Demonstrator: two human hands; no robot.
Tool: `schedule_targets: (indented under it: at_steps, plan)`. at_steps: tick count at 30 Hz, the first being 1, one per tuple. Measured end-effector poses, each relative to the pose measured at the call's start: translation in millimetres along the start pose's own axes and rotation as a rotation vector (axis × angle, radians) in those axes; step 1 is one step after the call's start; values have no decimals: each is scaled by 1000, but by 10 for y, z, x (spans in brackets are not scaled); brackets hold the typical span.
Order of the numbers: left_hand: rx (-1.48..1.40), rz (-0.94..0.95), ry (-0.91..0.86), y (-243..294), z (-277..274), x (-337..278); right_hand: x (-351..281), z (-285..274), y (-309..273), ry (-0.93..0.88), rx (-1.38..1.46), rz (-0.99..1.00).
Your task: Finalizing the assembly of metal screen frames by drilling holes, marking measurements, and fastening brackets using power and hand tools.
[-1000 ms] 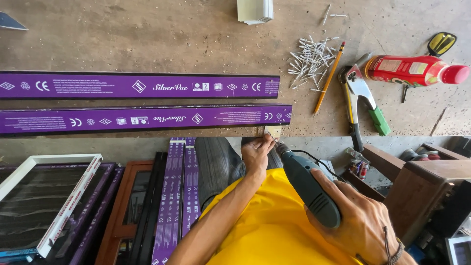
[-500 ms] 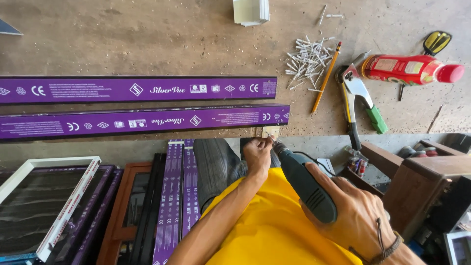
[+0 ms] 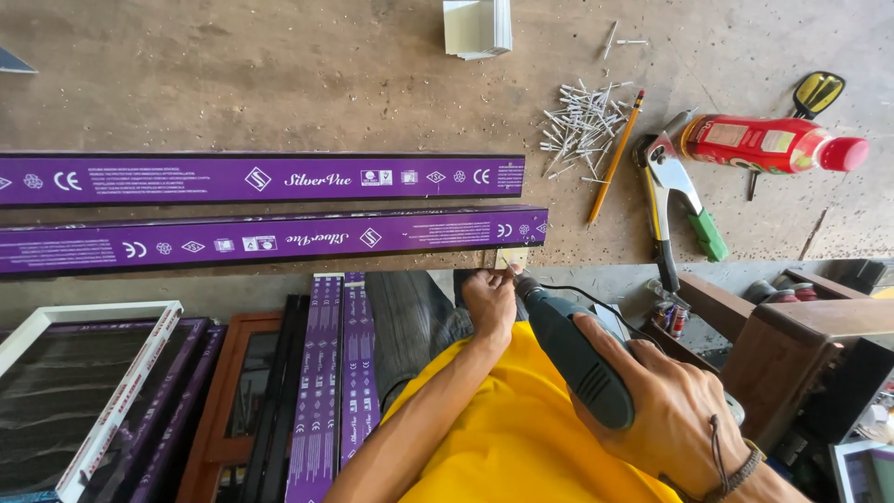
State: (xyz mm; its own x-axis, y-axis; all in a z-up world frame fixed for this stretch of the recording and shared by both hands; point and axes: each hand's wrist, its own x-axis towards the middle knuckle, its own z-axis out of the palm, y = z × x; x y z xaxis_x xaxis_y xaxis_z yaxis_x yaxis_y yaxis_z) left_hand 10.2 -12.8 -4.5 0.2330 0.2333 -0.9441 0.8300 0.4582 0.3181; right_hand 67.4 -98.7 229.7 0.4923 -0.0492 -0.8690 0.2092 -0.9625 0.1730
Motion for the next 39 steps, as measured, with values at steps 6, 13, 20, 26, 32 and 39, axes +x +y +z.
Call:
schedule_targets:
  at_steps: [6,13,20,26,32,39]
  plan:
    - [26,-3,-4,53,-9,-36,29,50,76,117,-1,-63]
    - [64,-40,0,60,-18,-27,21,17,30,-11,-20,-28]
    - [33,-17,-6,40,-23,-30,12,-22,-23,-82,-123,-84]
    - [-41,-13,-17,51,-7,-15,32,-70,-65,-199,-192,-107]
    - [8,-39,-11,96,-13,-44,11,-34,-84,-200,-195,-140]
    - [-2,-70,-10,102,-12,-45,37,-27,-79,-257,-169,-99]
